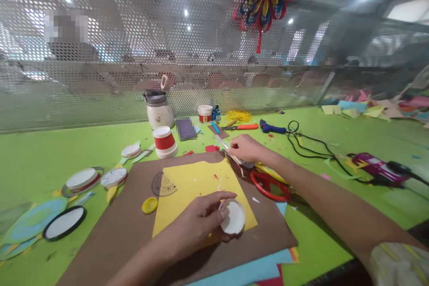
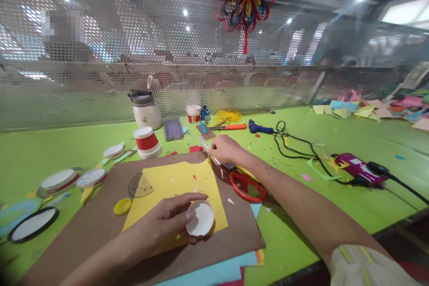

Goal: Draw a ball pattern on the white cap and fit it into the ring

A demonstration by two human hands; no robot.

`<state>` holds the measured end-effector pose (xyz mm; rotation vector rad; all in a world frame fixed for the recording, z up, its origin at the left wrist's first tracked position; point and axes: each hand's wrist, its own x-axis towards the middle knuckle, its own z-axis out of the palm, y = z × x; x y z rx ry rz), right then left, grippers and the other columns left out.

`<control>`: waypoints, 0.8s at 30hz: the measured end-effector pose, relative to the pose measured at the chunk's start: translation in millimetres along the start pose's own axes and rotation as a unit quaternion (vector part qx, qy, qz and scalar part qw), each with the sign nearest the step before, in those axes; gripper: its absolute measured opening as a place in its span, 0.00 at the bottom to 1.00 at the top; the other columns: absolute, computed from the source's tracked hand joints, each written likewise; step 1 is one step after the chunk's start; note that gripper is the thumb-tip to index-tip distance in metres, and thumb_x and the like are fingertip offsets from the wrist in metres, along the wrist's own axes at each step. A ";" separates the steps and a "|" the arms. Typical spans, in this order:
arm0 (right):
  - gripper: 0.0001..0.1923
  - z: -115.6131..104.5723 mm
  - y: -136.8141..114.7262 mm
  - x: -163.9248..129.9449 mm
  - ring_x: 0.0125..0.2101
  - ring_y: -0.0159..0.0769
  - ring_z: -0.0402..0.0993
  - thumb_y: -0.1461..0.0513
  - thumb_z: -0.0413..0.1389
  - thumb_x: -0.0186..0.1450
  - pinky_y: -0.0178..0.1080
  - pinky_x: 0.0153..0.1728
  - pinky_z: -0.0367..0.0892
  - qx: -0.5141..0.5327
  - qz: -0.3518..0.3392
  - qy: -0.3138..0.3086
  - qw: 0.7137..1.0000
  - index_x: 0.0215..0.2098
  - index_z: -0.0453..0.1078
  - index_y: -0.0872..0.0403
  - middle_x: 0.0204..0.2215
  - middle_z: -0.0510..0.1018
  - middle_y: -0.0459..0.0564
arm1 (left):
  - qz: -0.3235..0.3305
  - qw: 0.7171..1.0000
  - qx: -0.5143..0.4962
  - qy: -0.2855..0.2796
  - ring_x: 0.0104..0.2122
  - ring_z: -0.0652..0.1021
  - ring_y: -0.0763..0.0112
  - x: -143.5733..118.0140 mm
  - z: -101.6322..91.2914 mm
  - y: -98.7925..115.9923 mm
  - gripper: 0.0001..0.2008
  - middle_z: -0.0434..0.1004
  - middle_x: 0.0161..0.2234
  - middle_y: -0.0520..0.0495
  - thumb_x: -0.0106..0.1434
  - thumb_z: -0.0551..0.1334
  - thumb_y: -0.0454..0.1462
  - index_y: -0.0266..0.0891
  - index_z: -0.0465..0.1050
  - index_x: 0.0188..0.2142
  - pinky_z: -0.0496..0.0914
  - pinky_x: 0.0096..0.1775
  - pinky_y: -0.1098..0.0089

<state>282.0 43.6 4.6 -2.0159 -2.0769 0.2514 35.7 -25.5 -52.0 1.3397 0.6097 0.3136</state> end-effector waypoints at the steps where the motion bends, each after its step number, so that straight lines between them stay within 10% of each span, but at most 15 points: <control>1: 0.14 2.5 -3.1 -1.2 0.31 0.35 0.75 0.58 0.59 0.71 0.35 0.29 0.56 0.001 -0.002 -0.008 1.000 0.30 0.81 0.57 0.30 0.84 0.51 | 0.002 1.000 -0.001 -0.001 0.36 0.78 0.64 -0.1 -0.1 -0.8 0.42 0.84 0.40 0.42 0.62 0.69 0.64 0.36 0.72 0.63 0.73 0.42 0.62; 18: 0.17 17.8 -25.4 -14.8 0.32 0.39 0.77 0.53 0.59 0.74 0.37 0.29 0.55 0.006 -0.016 0.014 1.000 0.32 0.82 0.54 0.33 0.86 0.54 | 0.083 0.980 -0.138 0.115 0.38 0.85 0.58 -13.4 -5.4 44.0 0.28 0.87 0.41 0.39 0.58 0.79 0.48 0.36 0.84 0.54 0.82 0.39 0.63; 24: 0.17 19.2 -23.1 -15.3 0.30 0.36 0.72 0.59 0.57 0.74 0.37 0.31 0.56 0.045 -0.041 0.069 0.996 0.29 0.80 0.56 0.29 0.83 0.52 | 0.260 0.905 -0.141 0.305 0.40 0.87 0.62 -24.5 -43.8 74.8 0.13 0.87 0.49 0.42 0.64 0.73 0.38 0.37 0.84 0.48 0.83 0.42 0.68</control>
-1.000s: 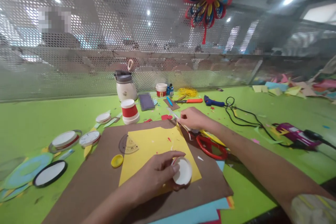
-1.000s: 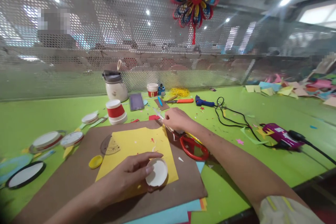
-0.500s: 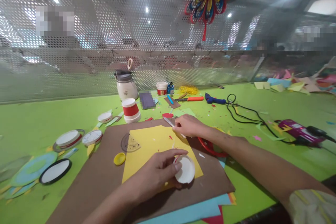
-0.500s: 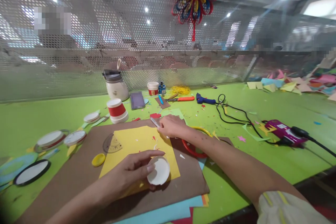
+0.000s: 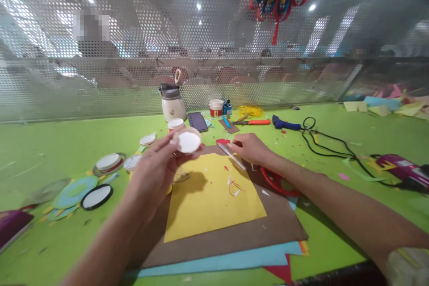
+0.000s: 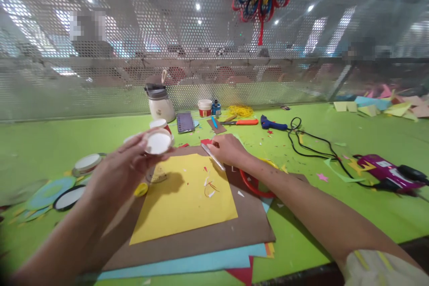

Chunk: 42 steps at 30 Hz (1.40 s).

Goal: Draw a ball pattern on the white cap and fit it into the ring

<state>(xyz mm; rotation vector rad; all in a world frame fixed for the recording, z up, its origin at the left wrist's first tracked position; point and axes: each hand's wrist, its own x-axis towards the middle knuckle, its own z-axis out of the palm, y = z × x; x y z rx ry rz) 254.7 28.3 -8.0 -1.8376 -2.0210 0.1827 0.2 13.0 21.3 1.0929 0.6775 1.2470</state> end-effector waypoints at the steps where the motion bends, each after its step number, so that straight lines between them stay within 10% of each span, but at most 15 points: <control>1: 0.17 0.8 1.6 0.5 0.30 0.36 0.72 0.60 0.56 0.73 0.36 0.32 0.57 0.008 -0.005 0.009 1.000 0.29 0.81 0.56 0.29 0.84 0.51 | 0.045 0.998 -0.002 0.049 0.39 0.87 0.62 4.6 -5.2 6.6 0.12 0.87 0.47 0.41 0.64 0.71 0.36 0.35 0.84 0.46 0.83 0.42 0.67; 11: 0.13 8.0 14.9 5.5 0.30 0.36 0.75 0.62 0.58 0.71 0.36 0.35 0.60 0.066 -0.032 0.050 0.996 0.34 0.84 0.56 0.30 0.85 0.50 | 0.031 0.989 -0.026 0.146 0.48 0.87 0.58 14.8 -19.3 23.3 0.08 0.87 0.45 0.37 0.64 0.67 0.28 0.30 0.81 0.43 0.81 0.58 0.60; 32: 0.12 -0.2 18.1 9.6 0.30 0.35 0.74 0.65 0.58 0.70 0.36 0.35 0.63 0.128 -0.055 0.052 0.989 0.31 0.82 0.57 0.28 0.83 0.50 | -0.038 0.992 0.119 0.016 0.55 0.84 0.57 7.5 -17.9 -7.8 0.36 0.86 0.54 0.41 0.45 0.83 0.34 0.39 0.79 0.55 0.76 0.58 0.65; 36: 0.11 -11.5 1.6 0.1 0.34 0.36 0.78 0.59 0.62 0.71 0.36 0.38 0.71 0.168 -0.099 0.033 0.980 0.46 0.83 0.58 0.37 0.84 0.53 | -0.049 0.987 0.150 -0.026 0.55 0.83 0.53 6.6 -15.4 -18.2 0.39 0.86 0.55 0.40 0.45 0.84 0.36 0.39 0.78 0.57 0.77 0.55 0.61; 42: 0.39 -19.7 -15.5 -15.4 0.55 0.47 0.77 0.51 0.72 0.63 0.49 0.58 0.73 0.212 -0.229 -0.028 0.950 0.69 0.71 0.52 0.59 0.78 0.61 | -0.055 0.982 0.167 -0.065 0.53 0.84 0.51 5.9 -13.4 -27.6 0.39 0.86 0.54 0.41 0.45 0.84 0.39 0.41 0.80 0.57 0.79 0.54 0.55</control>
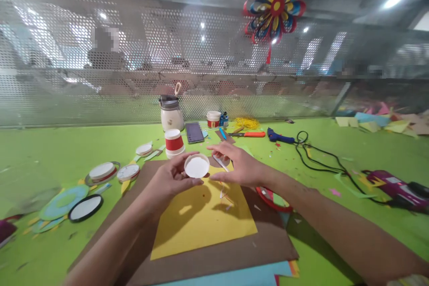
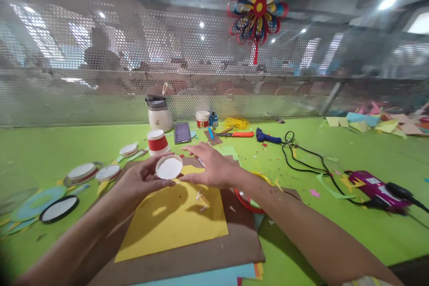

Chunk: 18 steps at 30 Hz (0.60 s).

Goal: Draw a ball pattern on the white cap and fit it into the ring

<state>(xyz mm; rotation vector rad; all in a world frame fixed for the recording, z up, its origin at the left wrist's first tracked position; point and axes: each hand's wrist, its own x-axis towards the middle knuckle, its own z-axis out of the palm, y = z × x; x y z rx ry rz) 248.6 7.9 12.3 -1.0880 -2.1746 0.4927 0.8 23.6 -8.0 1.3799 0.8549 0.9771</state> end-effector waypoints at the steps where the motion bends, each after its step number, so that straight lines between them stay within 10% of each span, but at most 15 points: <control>1: 0.39 1.4 -0.8 -0.7 0.57 0.49 0.75 0.50 0.72 0.63 0.52 0.60 0.72 0.003 -0.010 -0.003 1.000 0.69 0.70 0.51 0.61 0.77 0.61 | 0.002 1.000 0.003 -0.007 0.53 0.84 0.51 -0.3 0.4 -1.1 0.38 0.86 0.54 0.41 0.46 0.84 0.40 0.42 0.80 0.58 0.79 0.54 0.55; 12: 0.28 10.5 -9.8 -0.1 0.46 0.42 0.80 0.57 0.72 0.64 0.47 0.50 0.77 0.091 -0.029 0.022 0.995 0.60 0.76 0.54 0.51 0.83 0.56 | 0.030 0.999 -0.004 -0.043 0.39 0.85 0.62 -8.5 3.1 -0.4 0.34 0.87 0.53 0.41 0.53 0.82 0.41 0.42 0.81 0.59 0.83 0.45 0.61; 18: 0.26 7.6 -21.7 -3.1 0.43 0.40 0.79 0.56 0.72 0.63 0.46 0.49 0.77 0.166 -0.024 0.034 0.985 0.56 0.76 0.58 0.48 0.83 0.56 | 0.047 0.998 -0.013 -0.033 0.50 0.85 0.55 -16.9 11.1 9.2 0.34 0.86 0.56 0.41 0.54 0.82 0.42 0.43 0.81 0.60 0.83 0.50 0.61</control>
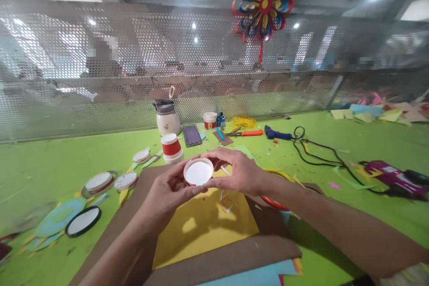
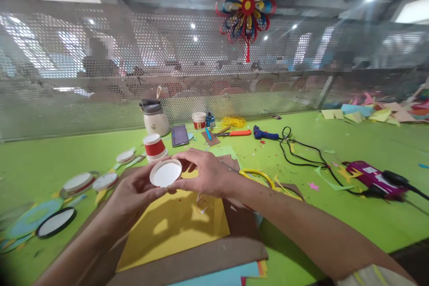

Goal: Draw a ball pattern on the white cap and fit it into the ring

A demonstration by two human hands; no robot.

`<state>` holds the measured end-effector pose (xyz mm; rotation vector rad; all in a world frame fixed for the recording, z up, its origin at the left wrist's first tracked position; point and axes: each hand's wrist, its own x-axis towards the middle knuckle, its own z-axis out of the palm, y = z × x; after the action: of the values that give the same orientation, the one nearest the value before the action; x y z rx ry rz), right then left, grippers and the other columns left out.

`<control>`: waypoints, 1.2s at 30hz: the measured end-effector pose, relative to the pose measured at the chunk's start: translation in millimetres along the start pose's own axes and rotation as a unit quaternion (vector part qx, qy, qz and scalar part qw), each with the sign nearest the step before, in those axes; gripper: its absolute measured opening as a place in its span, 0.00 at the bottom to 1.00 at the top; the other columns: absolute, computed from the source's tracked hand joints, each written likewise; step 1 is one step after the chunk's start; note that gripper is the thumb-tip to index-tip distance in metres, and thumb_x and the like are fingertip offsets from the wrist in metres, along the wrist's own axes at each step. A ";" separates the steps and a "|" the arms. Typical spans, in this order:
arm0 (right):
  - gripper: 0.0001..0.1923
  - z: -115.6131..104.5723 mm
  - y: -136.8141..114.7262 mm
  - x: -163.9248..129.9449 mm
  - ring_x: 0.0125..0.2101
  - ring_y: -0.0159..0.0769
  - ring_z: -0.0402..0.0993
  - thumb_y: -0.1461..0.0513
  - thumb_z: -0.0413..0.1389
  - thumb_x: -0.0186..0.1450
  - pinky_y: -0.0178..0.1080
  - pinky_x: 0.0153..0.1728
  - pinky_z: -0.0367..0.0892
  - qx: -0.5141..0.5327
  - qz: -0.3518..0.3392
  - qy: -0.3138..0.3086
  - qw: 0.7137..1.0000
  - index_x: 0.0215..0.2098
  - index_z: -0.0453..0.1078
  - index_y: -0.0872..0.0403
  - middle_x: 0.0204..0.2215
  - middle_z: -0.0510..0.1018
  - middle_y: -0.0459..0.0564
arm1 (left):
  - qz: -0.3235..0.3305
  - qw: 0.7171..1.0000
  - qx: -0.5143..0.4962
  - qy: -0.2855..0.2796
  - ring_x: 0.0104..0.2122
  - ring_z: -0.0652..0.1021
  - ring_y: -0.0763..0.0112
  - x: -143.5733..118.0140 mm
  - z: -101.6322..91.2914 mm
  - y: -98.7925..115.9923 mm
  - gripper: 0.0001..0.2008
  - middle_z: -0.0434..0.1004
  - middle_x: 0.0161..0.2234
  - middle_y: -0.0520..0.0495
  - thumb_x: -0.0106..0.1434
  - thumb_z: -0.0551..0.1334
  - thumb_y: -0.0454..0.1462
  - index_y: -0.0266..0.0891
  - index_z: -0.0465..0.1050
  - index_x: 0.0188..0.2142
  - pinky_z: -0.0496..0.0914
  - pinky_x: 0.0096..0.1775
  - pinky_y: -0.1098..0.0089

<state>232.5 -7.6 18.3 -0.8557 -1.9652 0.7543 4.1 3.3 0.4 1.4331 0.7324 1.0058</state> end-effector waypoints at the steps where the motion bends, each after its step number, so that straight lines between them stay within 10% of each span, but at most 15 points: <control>1: 0.26 -0.7 -2.2 -0.4 0.43 0.40 0.79 0.56 0.71 0.63 0.45 0.48 0.76 0.013 -0.001 -0.001 1.000 0.56 0.76 0.58 0.48 0.83 0.56 | 0.005 1.000 0.000 0.001 0.52 0.85 0.52 -0.9 -0.1 0.2 0.35 0.85 0.57 0.40 0.54 0.82 0.42 0.43 0.81 0.60 0.83 0.51 0.60; 36: 0.27 -6.8 -0.5 -2.0 0.35 0.35 0.76 0.47 0.74 0.60 0.41 0.40 0.74 0.085 0.036 0.022 0.995 0.48 0.80 0.57 0.39 0.81 0.51 | 0.039 0.997 0.029 0.063 0.55 0.84 0.49 0.9 2.0 -1.9 0.31 0.87 0.54 0.38 0.54 0.81 0.46 0.40 0.82 0.55 0.80 0.56 0.55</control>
<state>239.0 -8.2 20.9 -0.8359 -1.8096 0.9233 6.5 3.4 -1.2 1.4675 0.8085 1.1506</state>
